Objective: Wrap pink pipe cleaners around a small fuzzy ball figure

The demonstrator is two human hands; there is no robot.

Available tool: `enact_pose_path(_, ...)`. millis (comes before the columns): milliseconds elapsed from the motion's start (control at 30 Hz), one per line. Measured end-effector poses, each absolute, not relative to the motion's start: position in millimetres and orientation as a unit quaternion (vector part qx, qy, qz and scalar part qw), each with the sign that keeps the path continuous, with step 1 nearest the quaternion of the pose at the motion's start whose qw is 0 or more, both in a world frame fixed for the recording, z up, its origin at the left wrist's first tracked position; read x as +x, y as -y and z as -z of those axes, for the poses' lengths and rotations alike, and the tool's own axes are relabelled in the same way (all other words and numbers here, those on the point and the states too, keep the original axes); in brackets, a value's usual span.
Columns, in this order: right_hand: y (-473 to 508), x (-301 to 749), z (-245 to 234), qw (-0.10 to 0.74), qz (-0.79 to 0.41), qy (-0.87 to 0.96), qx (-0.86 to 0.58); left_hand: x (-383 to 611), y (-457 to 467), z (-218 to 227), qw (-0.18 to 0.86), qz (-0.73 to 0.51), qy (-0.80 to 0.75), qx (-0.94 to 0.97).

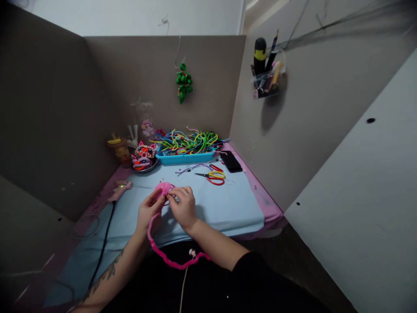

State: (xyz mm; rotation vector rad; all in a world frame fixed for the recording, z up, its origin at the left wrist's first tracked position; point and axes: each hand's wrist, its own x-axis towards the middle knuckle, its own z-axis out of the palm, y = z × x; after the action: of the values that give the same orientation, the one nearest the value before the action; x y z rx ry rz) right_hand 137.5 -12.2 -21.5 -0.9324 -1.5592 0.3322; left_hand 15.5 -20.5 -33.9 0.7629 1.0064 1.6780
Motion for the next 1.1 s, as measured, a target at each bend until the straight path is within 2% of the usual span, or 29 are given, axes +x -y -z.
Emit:
enact_pose_path(133, 12, 131, 28, 0.623, -0.195, 0.62, -0.435, 15, 18, 41, 0.495, -0.687, -0.418, 0.33)
enact_pose_path(333, 5, 129, 31, 0.598, -0.242, 0.627, -0.437, 14, 19, 39, 0.513, -0.68, -0.414, 0.323)
enact_pose_path(433, 9, 137, 24, 0.595, -0.218, 0.645, -0.427, 12, 19, 33, 0.523, -0.692, -0.4, 0.296)
enact_pose_path(500, 15, 142, 21, 0.584, -0.174, 0.702, -0.368, 10, 18, 29, 0.523, -0.702, -0.397, 0.277)
enact_pose_path(667, 29, 137, 22, 0.402, -0.085, 0.903, -0.124, 9, 17, 26, 0.515, -0.695, -0.43, 0.26)
enact_pose_path(733, 30, 133, 22, 0.388, -0.092, 0.911, -0.109, 9, 16, 28, 0.504, -0.698, -0.436, 0.261)
enact_pose_path(967, 27, 164, -26, 0.58, -0.355, 0.726, -0.106, 8, 15, 40, 0.451, -0.72, -0.436, 0.298)
enact_pose_path(1100, 13, 194, -43, 0.697, -0.408, 0.575, -0.13, 10, 13, 39, 0.447, -0.715, -0.442, 0.305)
